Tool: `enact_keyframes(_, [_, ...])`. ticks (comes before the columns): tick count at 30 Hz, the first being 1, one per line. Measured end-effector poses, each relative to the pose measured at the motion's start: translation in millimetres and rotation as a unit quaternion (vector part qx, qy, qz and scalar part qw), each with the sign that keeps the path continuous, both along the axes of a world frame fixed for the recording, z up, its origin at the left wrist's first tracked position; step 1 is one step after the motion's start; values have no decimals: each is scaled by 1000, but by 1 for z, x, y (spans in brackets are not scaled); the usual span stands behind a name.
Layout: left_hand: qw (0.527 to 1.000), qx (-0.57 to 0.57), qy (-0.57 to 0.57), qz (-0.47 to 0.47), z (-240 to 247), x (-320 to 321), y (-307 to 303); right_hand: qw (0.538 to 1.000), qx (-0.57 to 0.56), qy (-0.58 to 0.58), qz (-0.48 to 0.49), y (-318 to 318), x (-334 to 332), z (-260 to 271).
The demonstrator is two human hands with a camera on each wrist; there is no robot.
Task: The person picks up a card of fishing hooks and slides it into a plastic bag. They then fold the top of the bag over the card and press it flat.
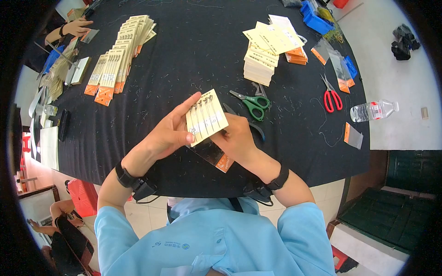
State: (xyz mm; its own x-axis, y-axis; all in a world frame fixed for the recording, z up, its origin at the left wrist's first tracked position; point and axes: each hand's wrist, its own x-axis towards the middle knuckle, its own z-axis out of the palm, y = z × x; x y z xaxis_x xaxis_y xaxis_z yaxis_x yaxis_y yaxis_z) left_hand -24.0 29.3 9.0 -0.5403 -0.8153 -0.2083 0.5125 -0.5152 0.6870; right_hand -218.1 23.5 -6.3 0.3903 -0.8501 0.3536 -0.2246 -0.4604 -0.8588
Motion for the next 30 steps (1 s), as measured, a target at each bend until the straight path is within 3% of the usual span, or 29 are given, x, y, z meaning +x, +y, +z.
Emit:
enact_keyframes(4, [999,-32,-1,-23,-4,2,-1,1000,6,-20,4,-1,0,-2])
enact_keyframes(10, [999,-29,23,22,1,13,-9,994,70,71,-51,-6,-1,4])
enact_keyframes(14, [989,-57,-58,120,8,29,-21,992,-3,107,-65,-8,1,11])
enact_keyframes(16, [985,-62,-57,152,3,36,-26,980,-77,175,-57,-8,3,11])
enact_keyframes(21, [977,-79,-28,197,-11,50,-38,946,-109,307,-4,5,8,11])
enact_keyframes(28, [970,-84,-33,224,-14,54,-42,958,-51,283,-8,5,8,11])
enact_keyframes(30, [969,-83,-37,228,-11,53,-41,977,-16,209,33,0,4,9])
